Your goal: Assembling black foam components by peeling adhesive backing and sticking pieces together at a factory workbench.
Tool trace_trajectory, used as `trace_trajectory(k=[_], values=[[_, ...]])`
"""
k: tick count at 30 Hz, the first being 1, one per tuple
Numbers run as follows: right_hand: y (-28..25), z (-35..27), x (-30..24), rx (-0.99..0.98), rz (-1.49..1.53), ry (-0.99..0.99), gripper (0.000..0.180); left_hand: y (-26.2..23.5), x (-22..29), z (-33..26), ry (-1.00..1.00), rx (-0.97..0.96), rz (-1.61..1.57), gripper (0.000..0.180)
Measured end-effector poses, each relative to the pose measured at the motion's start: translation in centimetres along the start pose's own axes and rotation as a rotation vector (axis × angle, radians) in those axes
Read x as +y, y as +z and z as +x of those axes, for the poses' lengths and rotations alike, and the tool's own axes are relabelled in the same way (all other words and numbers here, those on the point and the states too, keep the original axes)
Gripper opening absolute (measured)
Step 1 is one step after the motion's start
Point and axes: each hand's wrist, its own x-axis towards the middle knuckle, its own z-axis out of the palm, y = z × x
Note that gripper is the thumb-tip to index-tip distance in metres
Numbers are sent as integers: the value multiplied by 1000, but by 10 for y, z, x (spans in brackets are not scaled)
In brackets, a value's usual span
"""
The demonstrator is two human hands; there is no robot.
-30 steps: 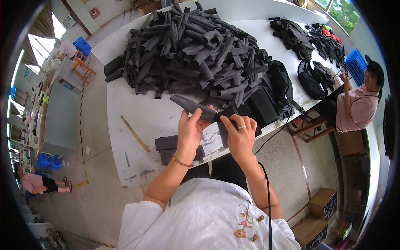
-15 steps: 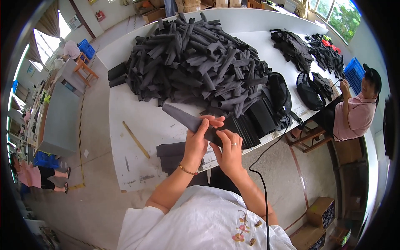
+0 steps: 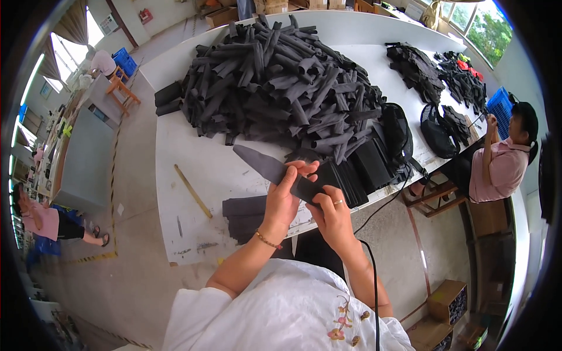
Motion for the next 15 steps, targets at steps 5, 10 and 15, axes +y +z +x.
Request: trace_trajectory(k=[5, 10, 15], values=[[9, 11, 1, 29, 65, -62, 37, 0, -14, -7, -49, 33, -26, 25], [2, 3, 3, -56, 5, -27, 32, -14, -15, -5, -81, 31, -52, 26], [-8, 2, 12, -41, 61, -37, 21, -2, 10, 5, -63, 120, -233, 27]])
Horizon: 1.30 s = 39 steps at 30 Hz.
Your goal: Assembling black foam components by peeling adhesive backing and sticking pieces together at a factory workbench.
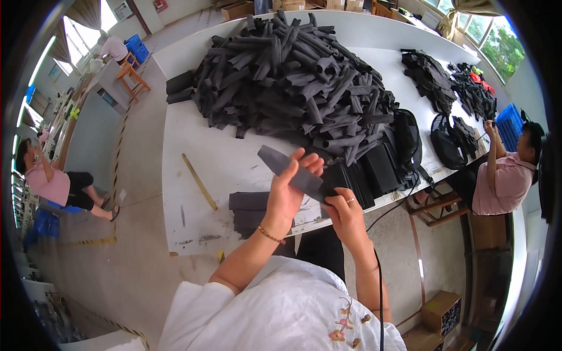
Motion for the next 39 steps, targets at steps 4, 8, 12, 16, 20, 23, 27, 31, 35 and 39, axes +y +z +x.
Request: trace_trajectory(k=[4, 8, 12, 16, 20, 23, 27, 31, 35, 39], values=[[5, 2, 1, 51, 83, -39, 17, 1, -2, 2, 95, 26, 64, 27], [7, 10, -3, 73, 112, -52, 18, 3, -18, -5, 88, -1, 10, 28], [10, 9, -2, 94, 131, -39, 17, 5, -21, -8, 115, 23, 6, 27], [12, 10, -1, 95, 137, -26, 17, 1, -25, -8, 119, 15, 5, 26], [13, 11, -2, 82, 136, -21, 17, 3, -26, -10, 128, 48, -2, 25], [16, 11, 1, 85, 135, -29, 17, 4, -27, -11, 139, 61, -10, 25], [19, 10, 4, 93, 137, -25, 15, 3, -30, -10, 151, 65, -22, 25], [18, 9, 4, 85, 154, 3, 14, 3, -31, -12, 141, 88, -15, 25], [19, 11, 3, 73, 169, -14, 14, -1, -32, -12, 138, 88, -11, 26], [18, 13, 1, 58, 180, -10, 15, 2, -31, -13, 142, 99, -5, 26]])
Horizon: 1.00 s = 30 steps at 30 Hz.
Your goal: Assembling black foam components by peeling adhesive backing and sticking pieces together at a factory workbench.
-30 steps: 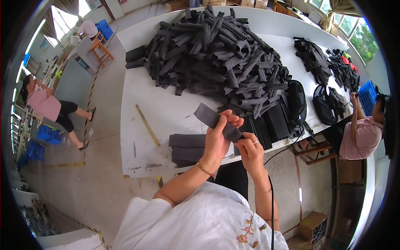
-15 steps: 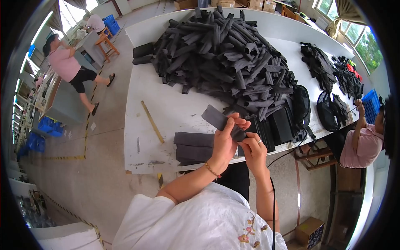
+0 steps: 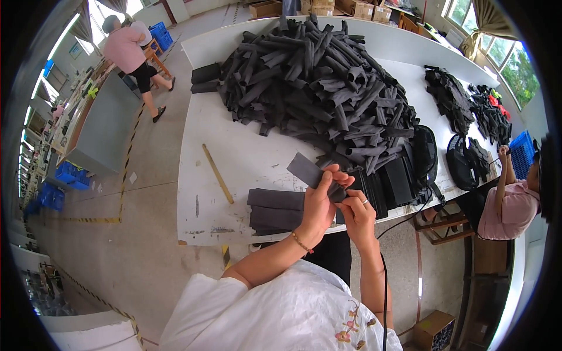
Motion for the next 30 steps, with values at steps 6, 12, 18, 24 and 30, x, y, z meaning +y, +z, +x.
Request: trace_trajectory(k=[6, 12, 18, 24, 30], values=[[1, -1, 3, 2, 7, 5, 15, 0, -1, -1, 5, -3, 4, 26], [-1, 1, -3, -20, -9, -19, 13, -2, 2, 1, -6, -15, -6, 26], [0, 5, -14, -13, 300, 300, 14, 6, 15, 4, 8, -40, 29, 34], [24, -1, -10, 343, 651, 470, 16, 10, 27, 15, 111, -177, 146, 35], [6, 16, -16, 147, 972, 718, 23, 3, 27, 17, 58, -298, 149, 32]])
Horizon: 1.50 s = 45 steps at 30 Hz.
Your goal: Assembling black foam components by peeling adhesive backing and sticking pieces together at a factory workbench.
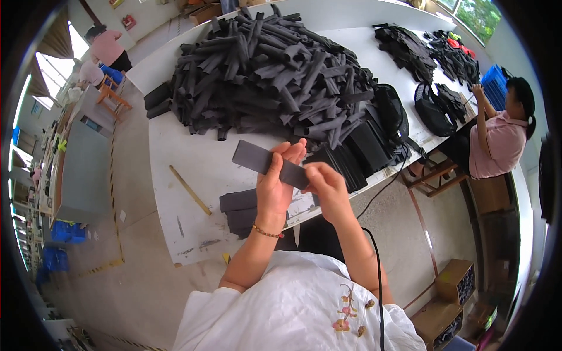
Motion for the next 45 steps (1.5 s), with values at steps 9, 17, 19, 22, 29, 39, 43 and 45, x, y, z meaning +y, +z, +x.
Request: trace_trajectory(k=[9, 17, 19, 22, 29, 39, 43, 45], values=[[-7, -13, 10, 85, -443, -210, 12, -11, 14, 13, -37, 209, -83, 32], [0, -12, 18, -35, -140, -74, 16, -12, 13, 16, -27, 178, -67, 32], [-1, -18, 17, -71, -65, -52, 10, -19, 10, 15, -68, 162, -187, 33], [-3, -24, 24, -61, -113, -130, 12, -23, 9, 14, -106, 122, -257, 33], [-19, -8, 16, 138, -901, -948, 30, -36, 11, 0, -143, 420, 161, 30], [-34, -5, 31, 141, -794, -931, 41, -36, 24, -3, -200, 415, 92, 22], [-42, -4, 30, 120, -882, -873, 39, -46, 25, -6, -134, 460, 277, 26], [-42, -1, 38, 262, -301, -346, 27, -46, 24, -7, -91, 463, 322, 27]])
